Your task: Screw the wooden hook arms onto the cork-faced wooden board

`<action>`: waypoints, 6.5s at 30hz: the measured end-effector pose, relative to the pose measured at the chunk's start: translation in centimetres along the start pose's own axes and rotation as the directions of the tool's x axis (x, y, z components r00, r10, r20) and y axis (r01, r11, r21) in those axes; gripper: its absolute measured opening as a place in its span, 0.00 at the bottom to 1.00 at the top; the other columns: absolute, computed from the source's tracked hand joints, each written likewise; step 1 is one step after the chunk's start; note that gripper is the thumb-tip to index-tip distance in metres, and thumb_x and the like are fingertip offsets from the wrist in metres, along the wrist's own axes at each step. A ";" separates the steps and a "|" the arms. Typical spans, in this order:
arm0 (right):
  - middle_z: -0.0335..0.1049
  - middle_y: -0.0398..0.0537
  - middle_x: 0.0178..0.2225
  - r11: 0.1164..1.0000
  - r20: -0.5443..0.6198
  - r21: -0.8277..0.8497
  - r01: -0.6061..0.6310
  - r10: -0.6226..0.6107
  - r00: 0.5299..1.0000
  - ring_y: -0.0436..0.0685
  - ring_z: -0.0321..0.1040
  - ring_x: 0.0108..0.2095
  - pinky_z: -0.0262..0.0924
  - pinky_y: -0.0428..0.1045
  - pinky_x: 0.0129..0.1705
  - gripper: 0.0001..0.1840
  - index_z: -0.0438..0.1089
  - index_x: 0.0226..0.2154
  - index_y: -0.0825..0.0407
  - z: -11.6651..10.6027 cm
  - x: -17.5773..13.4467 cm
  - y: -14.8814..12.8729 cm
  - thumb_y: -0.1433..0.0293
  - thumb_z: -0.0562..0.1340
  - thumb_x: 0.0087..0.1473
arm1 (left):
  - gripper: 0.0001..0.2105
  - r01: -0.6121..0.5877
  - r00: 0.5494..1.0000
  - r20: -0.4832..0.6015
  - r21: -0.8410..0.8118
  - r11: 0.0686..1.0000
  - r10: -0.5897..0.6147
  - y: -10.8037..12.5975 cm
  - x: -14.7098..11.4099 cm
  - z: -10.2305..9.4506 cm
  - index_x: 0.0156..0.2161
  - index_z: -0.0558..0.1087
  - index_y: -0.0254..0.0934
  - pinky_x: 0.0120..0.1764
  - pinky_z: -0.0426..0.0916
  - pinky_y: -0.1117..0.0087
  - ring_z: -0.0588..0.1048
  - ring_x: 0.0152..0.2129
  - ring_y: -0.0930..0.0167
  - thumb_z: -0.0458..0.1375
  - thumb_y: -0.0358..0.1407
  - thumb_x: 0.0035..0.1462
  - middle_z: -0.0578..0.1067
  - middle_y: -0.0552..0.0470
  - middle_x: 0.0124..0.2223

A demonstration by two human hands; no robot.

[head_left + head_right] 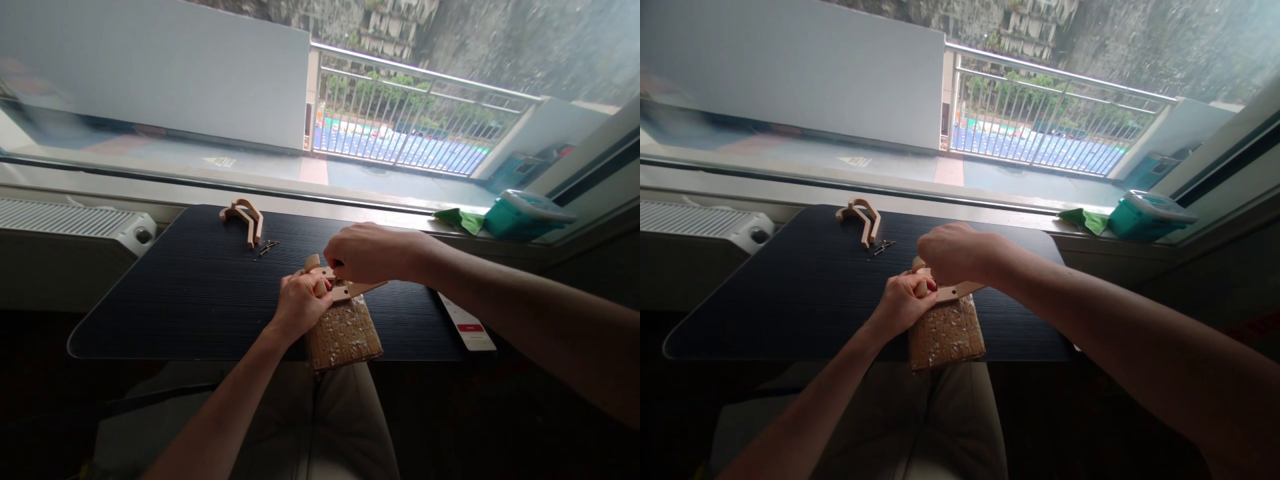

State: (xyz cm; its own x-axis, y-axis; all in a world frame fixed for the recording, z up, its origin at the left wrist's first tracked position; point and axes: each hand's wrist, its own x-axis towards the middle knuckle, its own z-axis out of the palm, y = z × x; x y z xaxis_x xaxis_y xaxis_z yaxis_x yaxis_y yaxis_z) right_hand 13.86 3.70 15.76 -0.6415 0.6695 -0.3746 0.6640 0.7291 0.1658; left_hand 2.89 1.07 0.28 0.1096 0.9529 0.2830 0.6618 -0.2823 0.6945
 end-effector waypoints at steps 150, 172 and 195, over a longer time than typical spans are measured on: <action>0.66 0.48 0.19 0.992 0.056 0.111 0.055 -0.061 0.997 0.47 0.53 0.20 0.43 0.46 0.22 0.11 0.74 0.29 0.57 1.6 1.5 0.2 0.75 0.56 0.45 | 0.08 -0.047 0.996 0.073 -0.104 0.993 0.054 -1.1 0.3 -0.2 0.20 0.66 0.39 0.38 0.63 0.69 0.70 0.30 0.71 0.60 0.30 0.44 0.72 0.56 0.26; 0.70 0.49 0.28 0.995 -0.072 0.098 0.004 0.003 0.997 0.48 0.58 0.24 0.46 0.45 0.25 0.13 0.74 0.30 0.55 1.0 -1.1 1.1 0.76 0.55 0.44 | 0.02 -0.016 0.998 0.054 -0.100 0.995 0.022 -0.6 0.0 -0.2 0.28 0.72 0.39 0.42 0.64 0.64 0.72 0.35 0.68 0.60 0.30 0.45 0.75 0.53 0.32; 0.68 0.50 0.27 0.991 -0.033 0.053 0.120 -0.119 0.992 0.46 0.55 0.24 0.46 0.45 0.26 0.08 0.72 0.25 0.58 0.9 0.2 0.0 0.77 0.56 0.46 | 0.05 -0.031 0.997 0.065 -0.093 0.995 0.037 -0.6 0.1 -0.1 0.24 0.68 0.38 0.37 0.65 0.69 0.71 0.31 0.71 0.61 0.30 0.44 0.74 0.54 0.29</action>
State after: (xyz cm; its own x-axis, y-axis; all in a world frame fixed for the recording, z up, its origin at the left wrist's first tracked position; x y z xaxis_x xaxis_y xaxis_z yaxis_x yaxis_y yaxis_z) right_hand 14.12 3.72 14.83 -0.7279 0.5826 -0.3616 0.6015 0.7957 0.0711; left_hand 2.44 1.34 -0.06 0.1820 0.9470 0.2649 0.5864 -0.3207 0.7438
